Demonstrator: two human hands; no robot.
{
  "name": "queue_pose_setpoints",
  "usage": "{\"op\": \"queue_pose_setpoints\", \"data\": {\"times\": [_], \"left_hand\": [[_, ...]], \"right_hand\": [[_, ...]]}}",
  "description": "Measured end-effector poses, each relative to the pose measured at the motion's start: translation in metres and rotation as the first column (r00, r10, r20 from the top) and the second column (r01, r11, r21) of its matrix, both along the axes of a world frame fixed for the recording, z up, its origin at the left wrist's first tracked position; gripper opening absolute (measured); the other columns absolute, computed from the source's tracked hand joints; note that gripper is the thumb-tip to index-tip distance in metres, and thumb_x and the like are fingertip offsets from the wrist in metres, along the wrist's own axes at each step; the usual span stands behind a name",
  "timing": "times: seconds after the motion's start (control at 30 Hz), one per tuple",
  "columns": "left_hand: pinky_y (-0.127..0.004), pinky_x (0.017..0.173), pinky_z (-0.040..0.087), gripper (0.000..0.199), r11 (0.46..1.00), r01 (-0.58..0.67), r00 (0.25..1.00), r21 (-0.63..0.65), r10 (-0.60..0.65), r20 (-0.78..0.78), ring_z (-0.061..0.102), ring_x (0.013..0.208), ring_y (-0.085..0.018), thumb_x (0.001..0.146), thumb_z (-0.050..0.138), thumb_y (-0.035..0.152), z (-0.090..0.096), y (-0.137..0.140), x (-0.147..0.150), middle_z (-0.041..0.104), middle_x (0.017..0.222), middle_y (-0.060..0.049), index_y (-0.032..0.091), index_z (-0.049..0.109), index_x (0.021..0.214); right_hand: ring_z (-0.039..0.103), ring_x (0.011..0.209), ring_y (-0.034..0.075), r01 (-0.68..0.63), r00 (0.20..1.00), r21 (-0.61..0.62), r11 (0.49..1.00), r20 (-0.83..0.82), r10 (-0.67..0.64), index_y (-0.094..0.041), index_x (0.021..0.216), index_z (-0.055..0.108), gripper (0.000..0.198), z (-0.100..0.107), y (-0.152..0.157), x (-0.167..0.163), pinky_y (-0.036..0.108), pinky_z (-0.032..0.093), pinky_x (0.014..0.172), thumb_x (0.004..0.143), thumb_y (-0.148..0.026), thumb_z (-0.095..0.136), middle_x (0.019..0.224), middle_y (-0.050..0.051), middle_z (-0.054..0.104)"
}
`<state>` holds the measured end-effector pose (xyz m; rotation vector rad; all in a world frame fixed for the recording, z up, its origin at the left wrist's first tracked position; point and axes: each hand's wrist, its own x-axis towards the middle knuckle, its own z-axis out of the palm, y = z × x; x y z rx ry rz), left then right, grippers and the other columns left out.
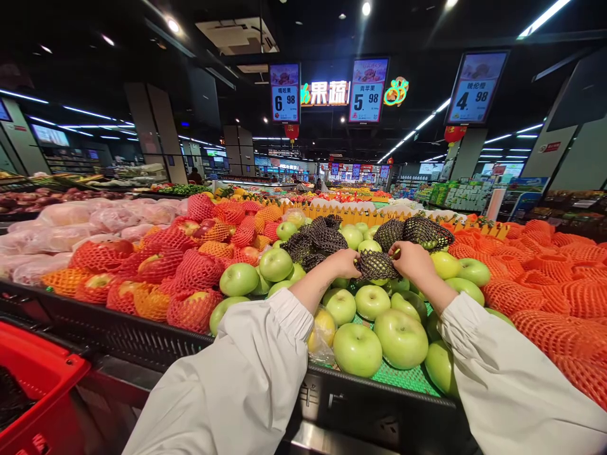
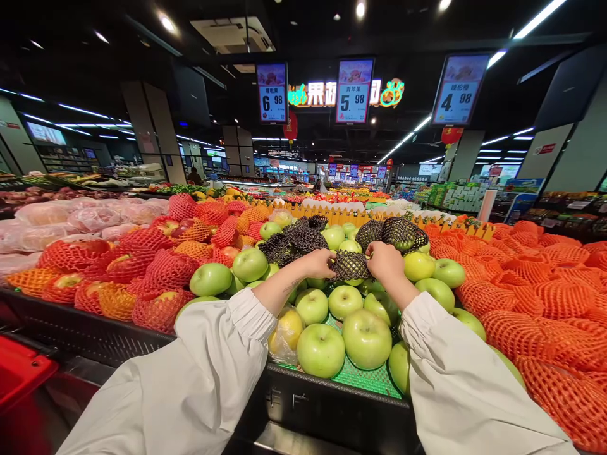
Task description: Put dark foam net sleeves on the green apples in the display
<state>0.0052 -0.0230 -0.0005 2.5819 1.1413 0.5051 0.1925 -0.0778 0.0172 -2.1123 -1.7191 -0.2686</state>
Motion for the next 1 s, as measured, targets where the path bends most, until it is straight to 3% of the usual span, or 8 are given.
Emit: {"op": "queue_pose_setpoints", "data": {"times": [0.1,0.17,0.27,0.43,0.5,0.63,0.9,1.0], "left_hand": [[-0.025,0.069,0.046,0.031,1.0,0.012,1.0,0.0,-0.012,-0.022,0.065,0.08,-0.021,0.073,0.069,0.016,0.001,-0.001,0.0,0.073,0.091,-0.008,0.01,0.072,0.103],[-0.026,0.069,0.046,0.033,1.0,0.006,1.0,0.005,-0.006,-0.03,0.065,0.079,-0.021,0.071,0.07,0.015,0.002,-0.001,0.0,0.073,0.09,-0.008,0.011,0.072,0.104],[-0.026,0.073,0.048,0.038,1.0,-0.009,0.999,0.004,0.009,-0.041,0.066,0.084,-0.022,0.068,0.073,0.015,0.003,-0.002,-0.001,0.074,0.095,-0.008,0.012,0.071,0.105],[-0.025,0.08,0.049,0.045,0.999,-0.008,0.995,-0.031,0.005,-0.098,0.068,0.096,-0.022,0.066,0.073,0.014,0.006,-0.006,-0.002,0.073,0.11,-0.008,0.014,0.068,0.111],[-0.025,0.081,0.049,0.046,0.999,-0.008,0.994,-0.038,0.004,-0.107,0.068,0.098,-0.022,0.068,0.072,0.014,0.007,-0.007,-0.001,0.073,0.112,-0.008,0.014,0.068,0.114],[-0.024,0.081,0.05,0.047,0.999,-0.004,0.995,-0.044,0.0,-0.103,0.069,0.097,-0.022,0.071,0.072,0.014,0.007,-0.008,0.0,0.073,0.112,-0.009,0.011,0.067,0.118],[-0.026,0.084,0.051,0.048,1.0,-0.017,0.992,-0.019,0.015,-0.126,0.068,0.1,-0.024,0.071,0.074,0.017,0.005,-0.004,0.001,0.072,0.114,-0.01,0.011,0.066,0.117],[-0.026,0.085,0.05,0.048,1.0,-0.025,0.99,-0.012,0.023,-0.142,0.067,0.102,-0.024,0.072,0.074,0.019,0.006,-0.005,0.0,0.071,0.115,-0.01,0.012,0.065,0.119]], "right_hand": [[0.059,0.11,0.032,-0.209,0.952,0.05,0.977,0.237,0.192,-0.02,0.114,0.071,0.047,0.001,0.002,0.003,0.037,0.046,0.081,0.075,0.0,0.056,0.118,0.01,0.068],[0.056,0.116,0.031,-0.425,0.855,0.017,0.905,0.335,0.396,-0.016,0.116,0.07,0.056,0.0,0.008,0.009,0.039,0.047,0.092,0.069,0.008,0.051,0.124,0.011,0.066],[0.06,0.112,0.029,-0.613,0.759,-0.031,0.79,0.257,0.599,-0.013,0.113,0.071,0.058,-0.005,0.02,0.016,0.039,0.046,0.098,0.065,0.01,0.047,0.119,0.011,0.069],[0.063,0.099,0.026,-0.73,0.684,0.174,0.661,0.196,0.703,-0.017,0.091,0.075,0.047,-0.009,0.026,0.015,0.038,0.048,0.091,0.063,0.006,0.045,0.099,0.006,0.074],[0.063,0.09,0.026,-0.7,0.713,0.251,0.668,0.193,0.675,-0.017,0.085,0.074,0.038,-0.007,0.021,0.011,0.037,0.048,0.084,0.066,0.001,0.047,0.091,0.006,0.073],[0.06,0.077,0.024,-0.584,0.811,0.293,0.757,0.18,0.556,-0.015,0.083,0.074,0.027,-0.002,0.011,0.006,0.035,0.043,0.071,0.073,-0.012,0.049,0.08,0.007,0.069],[0.061,0.079,0.022,-0.479,0.868,0.367,0.798,0.062,0.492,-0.019,0.081,0.072,0.037,0.0,0.004,0.002,0.033,0.037,0.072,0.085,-0.03,0.037,0.079,0.007,0.068],[0.059,0.071,0.021,-0.414,0.906,0.325,0.85,0.056,0.42,-0.02,0.07,0.065,0.04,0.001,0.004,0.001,0.033,0.033,0.066,0.09,-0.038,0.036,0.071,0.006,0.065]]}}
